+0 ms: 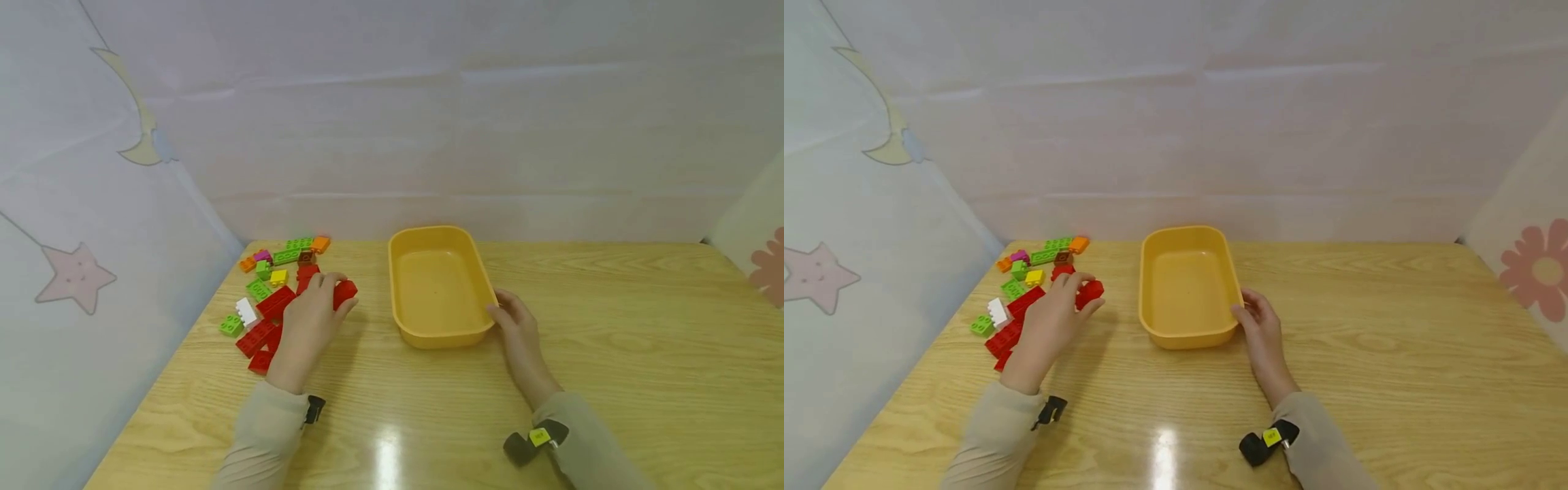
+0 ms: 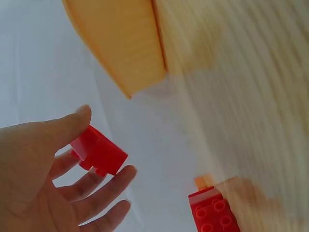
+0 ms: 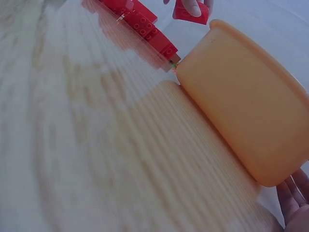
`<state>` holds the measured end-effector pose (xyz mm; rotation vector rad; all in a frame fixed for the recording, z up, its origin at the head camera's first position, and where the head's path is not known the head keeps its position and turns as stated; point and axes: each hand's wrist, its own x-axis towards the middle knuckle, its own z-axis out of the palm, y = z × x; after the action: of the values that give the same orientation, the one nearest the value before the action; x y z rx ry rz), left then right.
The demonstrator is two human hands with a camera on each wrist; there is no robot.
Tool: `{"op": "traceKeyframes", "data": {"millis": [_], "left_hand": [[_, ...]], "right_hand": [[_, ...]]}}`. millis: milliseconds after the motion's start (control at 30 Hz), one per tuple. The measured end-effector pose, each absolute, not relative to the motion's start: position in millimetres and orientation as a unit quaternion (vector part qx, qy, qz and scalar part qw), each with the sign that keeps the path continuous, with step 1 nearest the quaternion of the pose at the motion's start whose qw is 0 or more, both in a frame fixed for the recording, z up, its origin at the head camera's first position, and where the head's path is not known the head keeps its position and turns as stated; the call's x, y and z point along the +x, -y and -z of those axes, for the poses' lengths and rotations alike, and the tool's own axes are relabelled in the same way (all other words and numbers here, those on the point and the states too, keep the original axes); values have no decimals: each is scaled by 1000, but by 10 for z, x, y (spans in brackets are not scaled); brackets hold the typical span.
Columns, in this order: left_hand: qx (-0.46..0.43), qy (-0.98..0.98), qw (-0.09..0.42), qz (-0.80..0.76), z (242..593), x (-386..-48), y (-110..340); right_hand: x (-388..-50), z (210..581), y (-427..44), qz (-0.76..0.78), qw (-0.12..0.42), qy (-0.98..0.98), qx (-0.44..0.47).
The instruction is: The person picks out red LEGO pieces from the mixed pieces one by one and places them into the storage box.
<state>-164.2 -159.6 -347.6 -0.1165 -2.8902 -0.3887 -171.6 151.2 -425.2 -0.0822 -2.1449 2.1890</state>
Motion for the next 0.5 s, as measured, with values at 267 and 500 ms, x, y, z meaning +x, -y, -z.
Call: {"op": "traceKeyframes", "data": {"millis": [267, 500], "left_hand": [[-66, 974, 138, 167, 3511, -1644, 1392], [-99, 971, 120, 182, 3441, -1744, 1190]], "right_hand": [[-1753, 4234, -1523, -736, 41, 676, -23], [-1760, 4204, -1530, -732, 46, 679, -34]]}}
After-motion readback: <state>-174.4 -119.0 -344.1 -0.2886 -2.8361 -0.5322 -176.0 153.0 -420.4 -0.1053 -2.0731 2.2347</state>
